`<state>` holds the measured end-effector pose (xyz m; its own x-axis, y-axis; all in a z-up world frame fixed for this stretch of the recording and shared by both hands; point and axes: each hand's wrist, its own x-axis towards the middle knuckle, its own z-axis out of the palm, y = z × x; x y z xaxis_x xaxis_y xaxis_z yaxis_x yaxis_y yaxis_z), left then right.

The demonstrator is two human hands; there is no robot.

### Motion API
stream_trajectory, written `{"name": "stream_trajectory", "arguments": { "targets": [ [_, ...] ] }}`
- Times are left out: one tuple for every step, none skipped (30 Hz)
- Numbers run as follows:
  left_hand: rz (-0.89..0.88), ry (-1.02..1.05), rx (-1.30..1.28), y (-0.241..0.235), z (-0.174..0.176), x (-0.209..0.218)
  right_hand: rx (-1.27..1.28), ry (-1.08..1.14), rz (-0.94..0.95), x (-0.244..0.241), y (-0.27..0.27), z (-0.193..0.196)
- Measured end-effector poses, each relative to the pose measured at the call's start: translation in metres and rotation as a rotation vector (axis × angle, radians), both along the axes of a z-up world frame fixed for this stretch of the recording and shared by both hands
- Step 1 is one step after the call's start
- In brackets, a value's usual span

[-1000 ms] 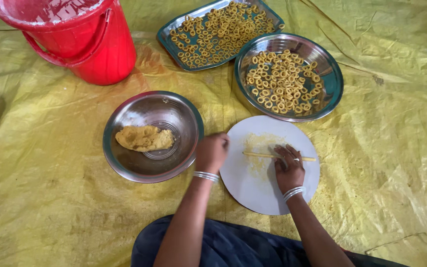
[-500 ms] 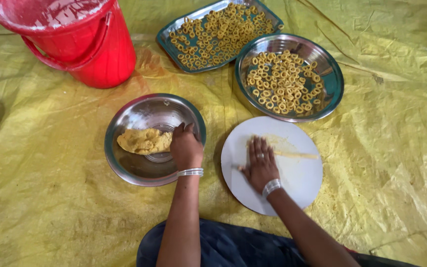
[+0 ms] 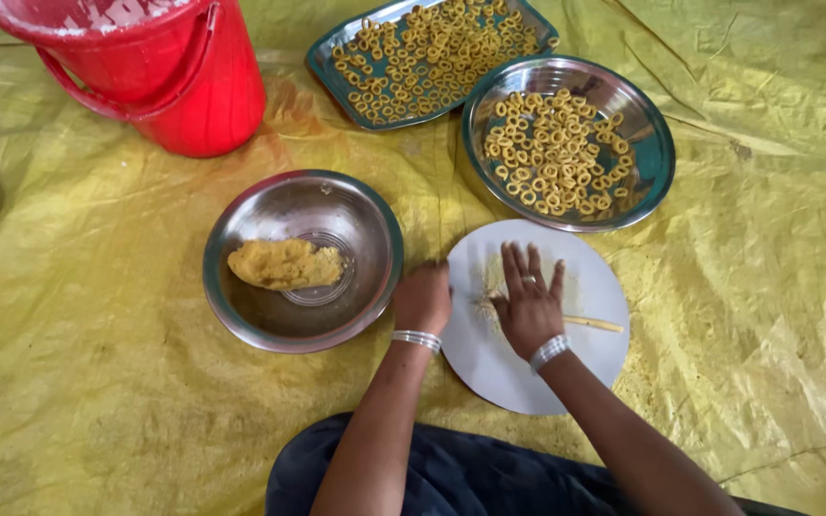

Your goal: The person sits on a yellow tarp and shapes small pieces of dough into ring-shaped snacks by hand. They roll the dough into thin strips, coil them into circles, and place the finished pieces into metal trays. A red bucket and a bowl of dough are nearby.

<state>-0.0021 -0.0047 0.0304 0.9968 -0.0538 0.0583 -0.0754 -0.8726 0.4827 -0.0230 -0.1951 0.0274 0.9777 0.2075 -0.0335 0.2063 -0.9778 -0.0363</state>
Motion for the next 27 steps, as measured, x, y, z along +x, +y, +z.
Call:
{"name": "stream_trajectory", "arguments": {
  "targets": [
    [-0.026,0.023,0.017,-0.001,-0.003,-0.003,0.023,-0.015,-0.011,0.015,0.007,-0.008],
    [-0.052,0.041,0.035,-0.003,-0.005,-0.003,0.046,-0.036,-0.021,0.028,0.013,-0.015],
    [-0.057,0.128,0.026,-0.002,-0.007,-0.003,0.05,-0.039,-0.002,0.039,0.016,-0.021],
    [-0.063,0.218,0.014,0.0,-0.01,-0.003,0.05,-0.04,0.016,0.048,0.018,-0.025],
    [-0.069,0.307,0.002,0.003,-0.013,-0.003,0.049,-0.041,0.033,0.057,0.021,-0.03],
    [-0.066,0.278,0.009,0.004,-0.016,-0.003,0.059,-0.079,0.005,0.068,0.023,-0.031],
    [-0.062,0.249,0.015,0.007,-0.019,-0.003,0.069,-0.118,-0.023,0.08,0.026,-0.032],
    [-0.057,0.224,0.016,0.007,-0.023,-0.002,0.074,-0.152,-0.049,0.086,0.024,-0.031],
    [-0.06,0.296,0.004,0.007,-0.027,0.001,0.08,-0.168,-0.028,0.089,0.02,-0.03],
    [-0.067,0.372,0.0,0.012,-0.032,0.001,0.093,-0.18,-0.011,0.085,0.022,-0.031],
    [-0.076,0.448,-0.003,0.011,-0.037,0.001,0.105,-0.191,0.007,0.078,0.02,-0.031],
    [-0.074,0.429,0.021,0.012,-0.041,0.002,0.117,-0.174,0.05,0.067,0.022,-0.032],
    [-0.074,0.409,0.045,0.011,-0.044,0.002,0.128,-0.157,0.092,0.047,0.023,-0.032],
    [-0.066,0.387,0.076,0.014,-0.045,0.003,0.146,-0.142,0.14,0.029,0.027,-0.032],
    [-0.04,0.29,0.094,0.012,-0.046,0.004,0.107,-0.077,0.133,0.012,0.028,-0.03],
    [-0.013,0.193,0.117,0.01,-0.045,0.004,0.073,-0.012,0.127,-0.004,0.029,-0.027],
    [0.013,0.095,0.139,0.011,-0.044,0.005,0.039,0.052,0.122,-0.011,0.032,-0.025],
    [-0.003,0.197,0.118,0.012,-0.043,0.006,-0.015,0.068,0.094,-0.009,0.032,-0.023],
    [-0.018,0.3,0.096,0.012,-0.042,0.007,-0.068,0.084,0.066,-0.003,0.031,-0.021],
    [-0.031,0.41,0.068,0.011,-0.042,0.004,-0.127,0.106,0.04,0.006,0.03,-0.021],
    [-0.025,0.408,0.038,0.011,-0.042,0.004,-0.082,0.022,0.018,0.021,0.03,-0.021],
    [-0.023,0.408,0.004,0.01,-0.042,0.003,-0.041,-0.059,-0.009,0.04,0.029,-0.022],
    [-0.021,0.407,-0.031,0.013,-0.042,0.0,0.03,-0.103,-0.052,0.06,0.028,-0.023],
    [-0.025,0.403,-0.022,0.013,-0.04,0.001,0.095,-0.153,-0.099,0.08,0.025,-0.023],
    [-0.029,0.399,-0.013,0.014,-0.039,0.001,0.101,-0.15,-0.12,0.093,0.026,-0.024],
    [-0.036,0.394,-0.013,0.011,-0.037,0.002,0.097,-0.148,-0.141,0.102,0.023,-0.023],
    [-0.042,0.39,0.018,0.012,-0.036,0.002,0.093,-0.146,-0.162,0.106,0.022,-0.024]
  ]
}}
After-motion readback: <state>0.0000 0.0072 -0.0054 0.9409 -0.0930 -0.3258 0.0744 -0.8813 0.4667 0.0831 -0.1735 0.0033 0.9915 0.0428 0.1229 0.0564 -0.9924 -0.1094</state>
